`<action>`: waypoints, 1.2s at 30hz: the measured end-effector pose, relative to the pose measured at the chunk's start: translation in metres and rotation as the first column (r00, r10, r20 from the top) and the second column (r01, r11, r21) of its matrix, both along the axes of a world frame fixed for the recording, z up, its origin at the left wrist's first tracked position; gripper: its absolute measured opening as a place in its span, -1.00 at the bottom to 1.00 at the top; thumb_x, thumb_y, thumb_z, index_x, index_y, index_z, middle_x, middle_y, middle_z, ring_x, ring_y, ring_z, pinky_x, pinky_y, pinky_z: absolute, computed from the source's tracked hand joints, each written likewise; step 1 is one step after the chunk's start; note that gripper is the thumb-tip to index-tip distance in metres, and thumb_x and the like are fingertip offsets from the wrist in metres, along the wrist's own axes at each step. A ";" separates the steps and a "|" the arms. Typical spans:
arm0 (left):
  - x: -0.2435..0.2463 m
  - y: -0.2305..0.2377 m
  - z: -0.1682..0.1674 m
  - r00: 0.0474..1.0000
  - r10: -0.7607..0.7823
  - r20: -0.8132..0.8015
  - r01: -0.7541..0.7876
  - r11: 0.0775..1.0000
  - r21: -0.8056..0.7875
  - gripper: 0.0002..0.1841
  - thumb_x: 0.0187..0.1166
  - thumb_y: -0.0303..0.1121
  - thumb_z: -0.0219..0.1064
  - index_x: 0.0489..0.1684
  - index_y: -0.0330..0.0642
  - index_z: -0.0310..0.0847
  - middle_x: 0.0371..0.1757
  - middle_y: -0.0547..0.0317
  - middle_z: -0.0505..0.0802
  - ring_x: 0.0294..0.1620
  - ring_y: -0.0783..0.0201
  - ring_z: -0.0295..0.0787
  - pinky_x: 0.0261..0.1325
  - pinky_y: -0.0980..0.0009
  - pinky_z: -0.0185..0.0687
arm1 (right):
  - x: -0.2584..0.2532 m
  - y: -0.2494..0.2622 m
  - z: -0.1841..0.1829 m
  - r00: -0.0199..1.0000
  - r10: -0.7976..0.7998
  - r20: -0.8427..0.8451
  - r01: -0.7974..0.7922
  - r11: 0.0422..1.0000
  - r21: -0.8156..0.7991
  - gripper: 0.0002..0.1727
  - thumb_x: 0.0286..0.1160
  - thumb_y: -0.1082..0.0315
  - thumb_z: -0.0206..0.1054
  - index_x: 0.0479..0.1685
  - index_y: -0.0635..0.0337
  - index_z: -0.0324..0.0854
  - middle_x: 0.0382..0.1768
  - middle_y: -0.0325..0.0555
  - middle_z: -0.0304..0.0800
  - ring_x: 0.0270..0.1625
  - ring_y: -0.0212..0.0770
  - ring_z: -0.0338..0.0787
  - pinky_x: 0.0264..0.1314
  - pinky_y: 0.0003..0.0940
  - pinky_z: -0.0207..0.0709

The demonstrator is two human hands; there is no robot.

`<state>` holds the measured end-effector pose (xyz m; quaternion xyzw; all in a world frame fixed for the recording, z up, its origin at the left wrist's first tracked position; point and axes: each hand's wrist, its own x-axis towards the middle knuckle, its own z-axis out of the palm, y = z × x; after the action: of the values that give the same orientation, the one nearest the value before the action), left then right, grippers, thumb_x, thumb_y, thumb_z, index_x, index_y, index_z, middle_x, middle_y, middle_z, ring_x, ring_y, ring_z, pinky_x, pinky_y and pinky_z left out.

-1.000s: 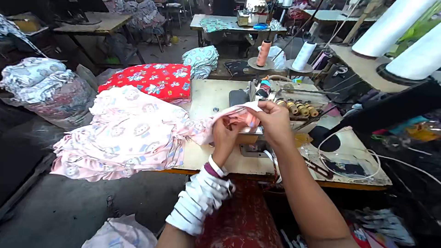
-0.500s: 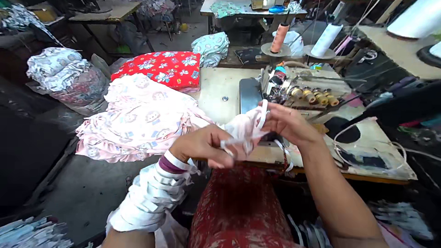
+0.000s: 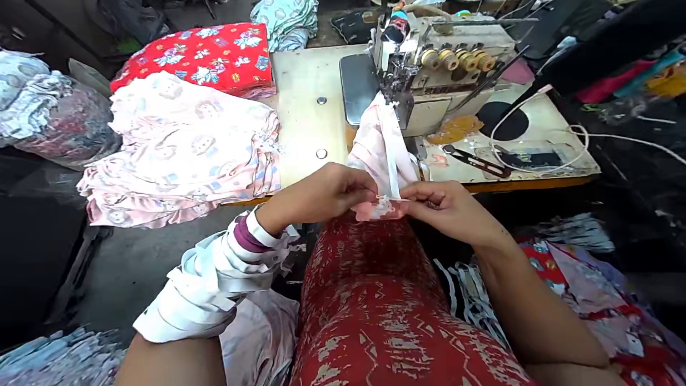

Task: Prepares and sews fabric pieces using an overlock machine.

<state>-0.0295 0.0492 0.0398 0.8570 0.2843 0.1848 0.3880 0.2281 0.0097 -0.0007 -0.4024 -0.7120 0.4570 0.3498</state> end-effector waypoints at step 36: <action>-0.026 0.031 0.075 0.981 0.025 -0.191 0.098 0.791 0.604 -0.85 0.51 -0.55 0.31 -0.25 -0.33 0.85 -0.09 -0.03 0.86 -0.03 0.14 0.82 0.11 0.26 0.73 | -0.190 0.096 0.027 0.924 0.212 0.319 -0.269 0.952 0.146 -0.68 0.61 0.38 0.33 0.14 0.48 0.74 0.06 0.24 0.85 0.12 -0.09 0.80 0.29 -0.27 0.53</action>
<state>-0.0557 0.0804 0.1151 0.9552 0.2281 0.1768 0.0652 0.0386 0.1061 0.0259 -0.3416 -0.8406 0.3614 0.2149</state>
